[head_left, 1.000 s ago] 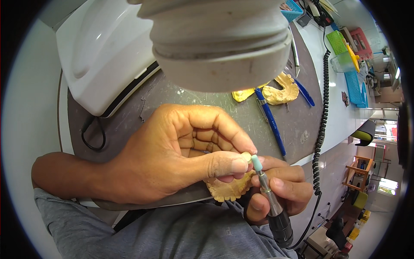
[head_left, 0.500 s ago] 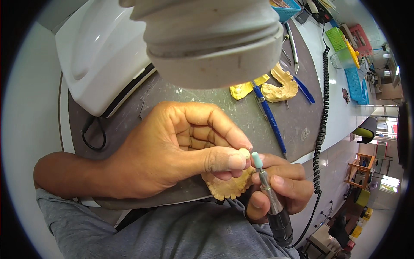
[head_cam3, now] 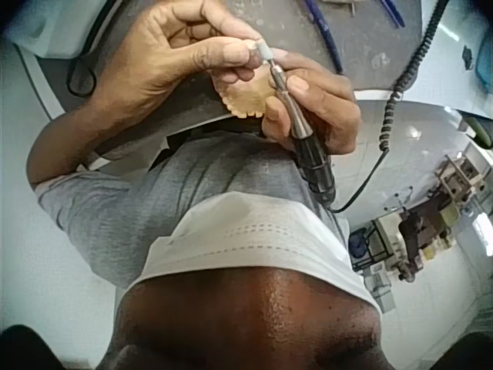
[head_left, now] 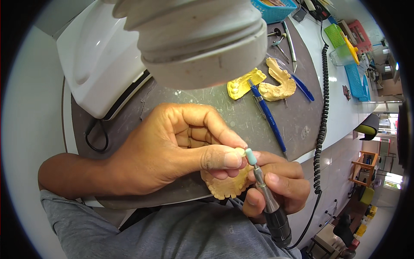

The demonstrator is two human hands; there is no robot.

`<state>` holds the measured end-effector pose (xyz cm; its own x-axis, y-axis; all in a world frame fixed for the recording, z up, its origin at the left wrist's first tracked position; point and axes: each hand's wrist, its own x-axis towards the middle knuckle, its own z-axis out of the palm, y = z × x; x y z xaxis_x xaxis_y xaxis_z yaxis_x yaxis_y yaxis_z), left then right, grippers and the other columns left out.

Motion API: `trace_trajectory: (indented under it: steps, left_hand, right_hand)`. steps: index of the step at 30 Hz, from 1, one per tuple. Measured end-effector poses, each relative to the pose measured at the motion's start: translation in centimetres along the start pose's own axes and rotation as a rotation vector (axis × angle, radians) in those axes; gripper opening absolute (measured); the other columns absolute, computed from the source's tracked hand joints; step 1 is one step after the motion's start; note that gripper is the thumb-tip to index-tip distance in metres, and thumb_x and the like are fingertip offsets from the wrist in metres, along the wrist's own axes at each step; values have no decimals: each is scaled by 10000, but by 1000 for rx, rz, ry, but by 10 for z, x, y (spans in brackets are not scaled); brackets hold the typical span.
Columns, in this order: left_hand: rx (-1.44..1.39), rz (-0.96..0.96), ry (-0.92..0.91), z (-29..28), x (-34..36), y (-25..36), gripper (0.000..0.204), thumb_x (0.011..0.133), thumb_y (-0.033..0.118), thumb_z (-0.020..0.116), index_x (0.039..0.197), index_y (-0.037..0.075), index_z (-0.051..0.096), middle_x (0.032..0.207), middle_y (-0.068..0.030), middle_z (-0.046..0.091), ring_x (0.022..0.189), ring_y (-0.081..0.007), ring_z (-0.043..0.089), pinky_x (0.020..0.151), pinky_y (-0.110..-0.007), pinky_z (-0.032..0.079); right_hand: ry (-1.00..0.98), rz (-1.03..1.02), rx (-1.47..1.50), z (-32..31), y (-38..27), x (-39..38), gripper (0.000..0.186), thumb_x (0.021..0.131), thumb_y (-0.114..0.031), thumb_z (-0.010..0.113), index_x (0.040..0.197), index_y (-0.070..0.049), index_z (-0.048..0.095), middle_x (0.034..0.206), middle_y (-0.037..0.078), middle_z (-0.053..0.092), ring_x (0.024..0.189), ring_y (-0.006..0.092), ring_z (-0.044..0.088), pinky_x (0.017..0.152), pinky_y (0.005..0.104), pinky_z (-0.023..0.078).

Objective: The person polishes a yellow dental mold using a rotary tool, focusing on the teeth and the edges of the mold.

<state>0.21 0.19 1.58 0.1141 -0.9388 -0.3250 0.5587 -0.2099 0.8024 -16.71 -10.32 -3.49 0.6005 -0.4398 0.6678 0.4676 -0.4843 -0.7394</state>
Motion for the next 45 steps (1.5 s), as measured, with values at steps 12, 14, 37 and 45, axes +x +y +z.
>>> trace_trajectory:
  steps: [12, 14, 37, 45]
  left_hand:
    - [-8, 10, -4, -1, 1, -3, 119, 829, 8, 629, 903, -49, 556, 860, -172, 647, 801, -190, 662, 678, -270, 561]
    - [0, 12, -4, -2, 1, -4, 120, 828, 11, 632, 901, -48, 557, 859, -173, 647, 800, -190, 662, 678, -269, 561]
    - [42, 126, 1, -1, 2, -9, 218, 834, -1, 621, 1033, -46, 547, 952, -140, 638, 906, -160, 629, 808, -275, 527]
    - [80, 125, 3, 3, -2, -5, 208, 863, 17, 591, 1054, -62, 581, 961, -147, 649, 870, -139, 634, 796, -248, 526]
  right_hand:
    - [-14, 5, 68, 1, 0, 1, 397, 700, -14, 760, 1017, -18, 520, 900, 147, 587, 896, 347, 647, 748, 369, 577]
    - [-11, 16, 51, 2, 0, 0, 398, 698, -11, 760, 1014, -18, 519, 903, 147, 588, 893, 345, 648, 748, 367, 577]
    - [-146, -83, -62, -3, -3, 7, 392, 755, -120, 735, 1062, -60, 499, 891, 96, 608, 977, 323, 631, 1029, 502, 345]
    - [-110, -15, -94, -3, -4, 10, 353, 770, -113, 723, 1038, -77, 496, 864, 83, 601, 954, 315, 641, 1081, 520, 243]
